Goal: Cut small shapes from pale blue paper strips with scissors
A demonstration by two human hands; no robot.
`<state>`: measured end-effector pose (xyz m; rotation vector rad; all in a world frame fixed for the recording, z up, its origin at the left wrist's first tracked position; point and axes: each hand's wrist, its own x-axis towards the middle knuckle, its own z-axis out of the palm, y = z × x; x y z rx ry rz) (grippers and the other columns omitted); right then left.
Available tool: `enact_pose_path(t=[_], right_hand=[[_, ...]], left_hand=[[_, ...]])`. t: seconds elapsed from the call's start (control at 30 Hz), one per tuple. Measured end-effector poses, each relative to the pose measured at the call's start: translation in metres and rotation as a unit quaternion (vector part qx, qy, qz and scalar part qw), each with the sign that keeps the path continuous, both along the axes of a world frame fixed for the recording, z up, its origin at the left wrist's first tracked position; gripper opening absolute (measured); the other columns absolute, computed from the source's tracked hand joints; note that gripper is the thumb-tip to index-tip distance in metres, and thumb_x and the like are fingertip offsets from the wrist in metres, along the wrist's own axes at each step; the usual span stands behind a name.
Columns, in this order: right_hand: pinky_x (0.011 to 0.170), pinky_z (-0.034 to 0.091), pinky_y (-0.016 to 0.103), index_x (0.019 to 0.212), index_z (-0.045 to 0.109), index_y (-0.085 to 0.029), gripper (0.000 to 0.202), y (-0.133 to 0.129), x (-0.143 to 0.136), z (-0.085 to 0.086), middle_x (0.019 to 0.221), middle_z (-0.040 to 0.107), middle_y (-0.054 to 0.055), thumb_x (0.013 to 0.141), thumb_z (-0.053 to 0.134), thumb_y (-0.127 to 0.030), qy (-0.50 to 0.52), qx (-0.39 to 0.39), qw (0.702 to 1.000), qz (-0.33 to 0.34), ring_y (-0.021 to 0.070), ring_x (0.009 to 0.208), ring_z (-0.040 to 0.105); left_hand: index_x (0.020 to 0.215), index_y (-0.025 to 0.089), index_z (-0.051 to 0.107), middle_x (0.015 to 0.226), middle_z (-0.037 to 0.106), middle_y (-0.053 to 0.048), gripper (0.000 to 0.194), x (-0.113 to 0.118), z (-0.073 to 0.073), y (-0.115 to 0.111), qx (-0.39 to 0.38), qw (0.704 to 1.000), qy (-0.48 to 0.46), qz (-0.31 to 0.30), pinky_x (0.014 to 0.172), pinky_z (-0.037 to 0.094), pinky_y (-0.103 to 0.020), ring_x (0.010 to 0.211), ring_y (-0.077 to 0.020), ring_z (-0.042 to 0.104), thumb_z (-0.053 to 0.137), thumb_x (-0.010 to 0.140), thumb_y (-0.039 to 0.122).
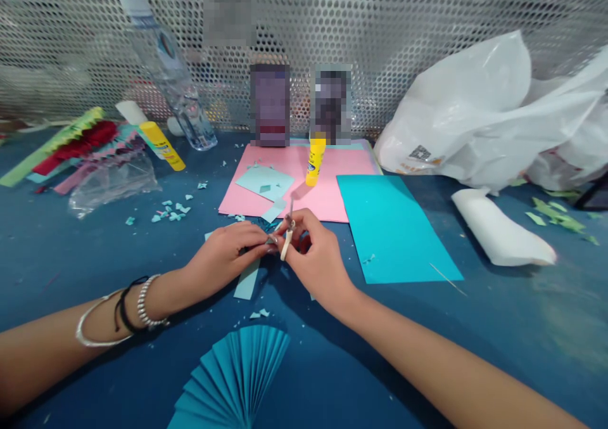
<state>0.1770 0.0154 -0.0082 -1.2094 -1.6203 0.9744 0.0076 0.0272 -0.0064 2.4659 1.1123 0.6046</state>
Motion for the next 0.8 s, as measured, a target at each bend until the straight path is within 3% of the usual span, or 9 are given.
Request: enact_pose_path(t=[0.27, 0.47, 0.67, 0.8], right_hand=[[0.058, 0.044, 0.025, 0.082, 0.046, -0.021, 0.014, 0.000, 0.000, 0.000, 0.078, 0.055, -0.001, 0.073, 0.056, -0.022, 0.013, -0.004, 1.000, -0.001, 0.0118, 0.068, 0.054], [0.059, 0.048, 0.025, 0.084, 0.045, -0.022, 0.020, 0.007, 0.002, -0.002, 0.076, 0.054, -0.001, 0.072, 0.060, -0.027, 0.123, -0.076, 0.987, 0.065, 0.0108, 0.067, 0.054], [0.061, 0.049, 0.025, 0.082, 0.046, -0.022, 0.022, 0.010, 0.003, -0.003, 0.076, 0.053, -0.002, 0.069, 0.062, -0.028, 0.149, -0.107, 0.979, 0.087, 0.0102, 0.067, 0.054], [0.058, 0.046, 0.021, 0.080, 0.045, -0.021, 0.023, 0.010, 0.002, -0.005, 0.074, 0.053, -0.003, 0.067, 0.064, -0.023, 0.141, -0.100, 0.980, 0.096, 0.0081, 0.064, 0.051]], left_hand=[[0.086, 0.017, 0.061, 0.078, 0.060, -0.003, 0.028, -0.001, 0.000, -0.003, 0.031, 0.999, 0.037, -0.007, 0.068, 0.043, -0.026, 0.076, -0.0141, 0.053, 0.036, 0.090, 0.029], [0.083, 0.015, 0.060, 0.076, 0.059, -0.004, 0.032, -0.001, 0.002, -0.008, 0.136, 0.987, 0.087, 0.010, 0.059, 0.041, -0.023, 0.072, -0.0137, 0.053, 0.033, 0.091, 0.031], [0.079, 0.014, 0.058, 0.072, 0.058, -0.003, 0.029, -0.001, -0.001, -0.011, 0.224, 0.966, 0.132, 0.010, 0.055, 0.038, -0.024, 0.067, -0.0137, 0.053, 0.035, 0.090, 0.028], [0.076, 0.014, 0.058, 0.069, 0.057, -0.003, 0.029, 0.000, -0.001, -0.012, 0.239, 0.959, 0.152, -0.008, 0.052, 0.037, -0.025, 0.064, -0.0143, 0.052, 0.036, 0.089, 0.028]])
